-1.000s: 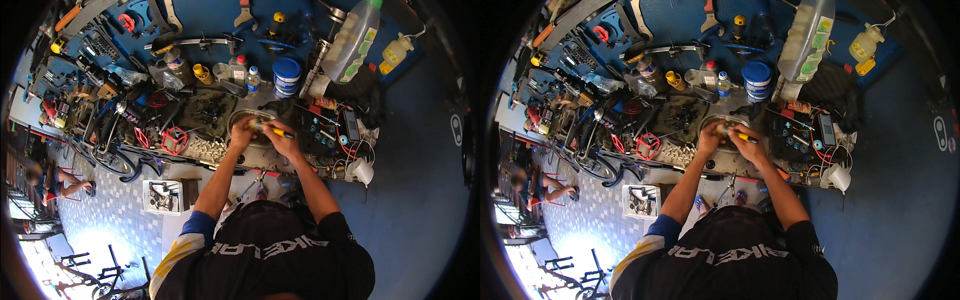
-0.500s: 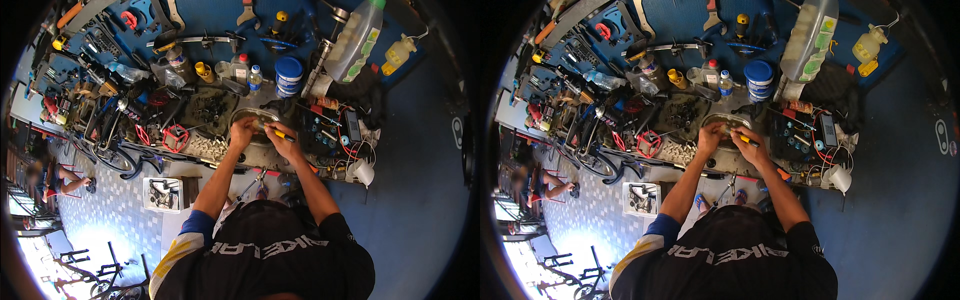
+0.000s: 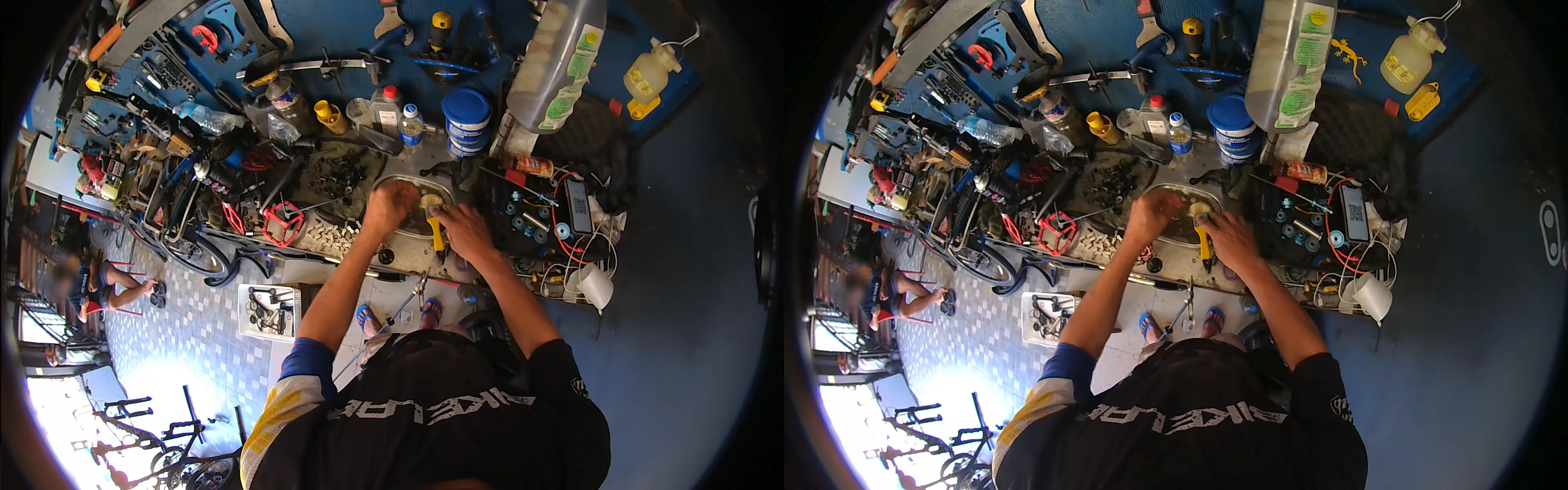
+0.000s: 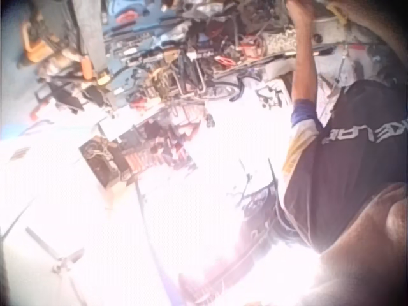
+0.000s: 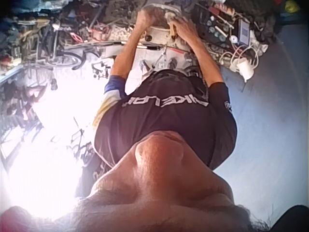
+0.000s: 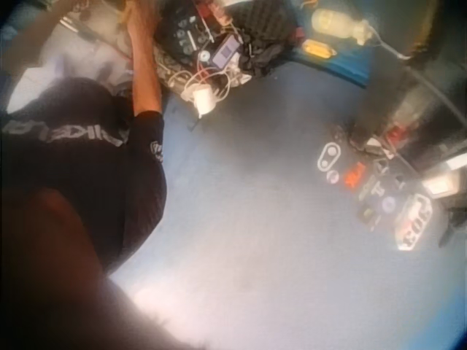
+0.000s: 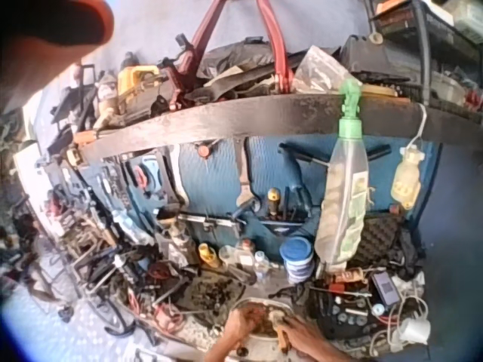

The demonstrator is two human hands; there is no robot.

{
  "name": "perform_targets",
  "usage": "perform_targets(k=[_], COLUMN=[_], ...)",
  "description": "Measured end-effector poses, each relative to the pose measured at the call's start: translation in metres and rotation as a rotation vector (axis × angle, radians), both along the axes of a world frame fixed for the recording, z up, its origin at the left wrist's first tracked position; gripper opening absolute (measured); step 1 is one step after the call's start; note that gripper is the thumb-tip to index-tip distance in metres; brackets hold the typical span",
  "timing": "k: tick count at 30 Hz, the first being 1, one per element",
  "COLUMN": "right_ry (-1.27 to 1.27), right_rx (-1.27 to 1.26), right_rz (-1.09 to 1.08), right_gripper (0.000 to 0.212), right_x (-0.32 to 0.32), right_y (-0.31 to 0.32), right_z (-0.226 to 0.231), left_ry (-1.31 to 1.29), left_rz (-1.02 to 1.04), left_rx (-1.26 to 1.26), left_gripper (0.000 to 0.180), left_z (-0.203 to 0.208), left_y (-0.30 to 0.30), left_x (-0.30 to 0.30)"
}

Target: The person scrubs small bicycle parts in a metal tray using a yellow brush and liquid, then places the cleaned parts into a white plastic container. The person repeats this process for multiple parts.

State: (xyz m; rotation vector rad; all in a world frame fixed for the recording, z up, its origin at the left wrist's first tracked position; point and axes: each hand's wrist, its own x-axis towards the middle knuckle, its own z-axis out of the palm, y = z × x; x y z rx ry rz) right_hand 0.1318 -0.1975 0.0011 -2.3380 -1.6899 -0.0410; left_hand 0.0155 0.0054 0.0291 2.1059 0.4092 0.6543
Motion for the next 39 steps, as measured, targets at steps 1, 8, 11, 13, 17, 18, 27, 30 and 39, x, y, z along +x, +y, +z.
perform_targets(k=[1,8,11,13,17,18,27,30,39], right_ry=[0.023,0.245,0.409,0.614,0.756,0.950,1.025,0.884,1.248], right_rx=[0.007,0.279,0.402,0.408,0.258,0.168,0.028,0.106,0.512], right_rz=[-0.007,-0.063,-0.141,-0.157,-0.149,-0.155,-0.301,-0.274,-0.588], right_gripper=[0.053,0.045,0.035,0.027,0.025,0.024,0.073,0.074,0.049], right_x=[0.000,0.011,0.002,-0.016,-0.058,-0.072,-0.162,-0.162,-0.192], right_y=[-0.003,-0.048,-0.075,-0.087,-0.127,-0.136,-0.091,-0.050,0.002], right_z=[0.008,0.047,0.058,0.067,0.058,0.044,-0.149,-0.175,-0.133], left_ry=[0.016,-0.210,-0.461,0.061,0.012,-0.016,-0.151,-0.159,-0.183], left_rz=[0.008,0.025,0.141,0.068,0.266,0.272,0.388,0.495,0.740], left_rx=[-0.024,0.196,0.168,0.073,0.065,-0.086,-0.892,-0.964,-1.143], left_gripper=[0.010,0.010,0.009,0.010,0.011,0.011,0.012,0.020,0.032], left_z=[0.020,0.199,0.129,-0.005,-0.038,-0.028,-0.002,-0.007,-0.051], left_y=[0.002,-0.044,-0.048,-0.011,-0.008,-0.008,-0.005,-0.017,-0.042], left_x=[0.002,-0.010,0.006,0.008,0.000,-0.004,-0.141,-0.214,-0.413])
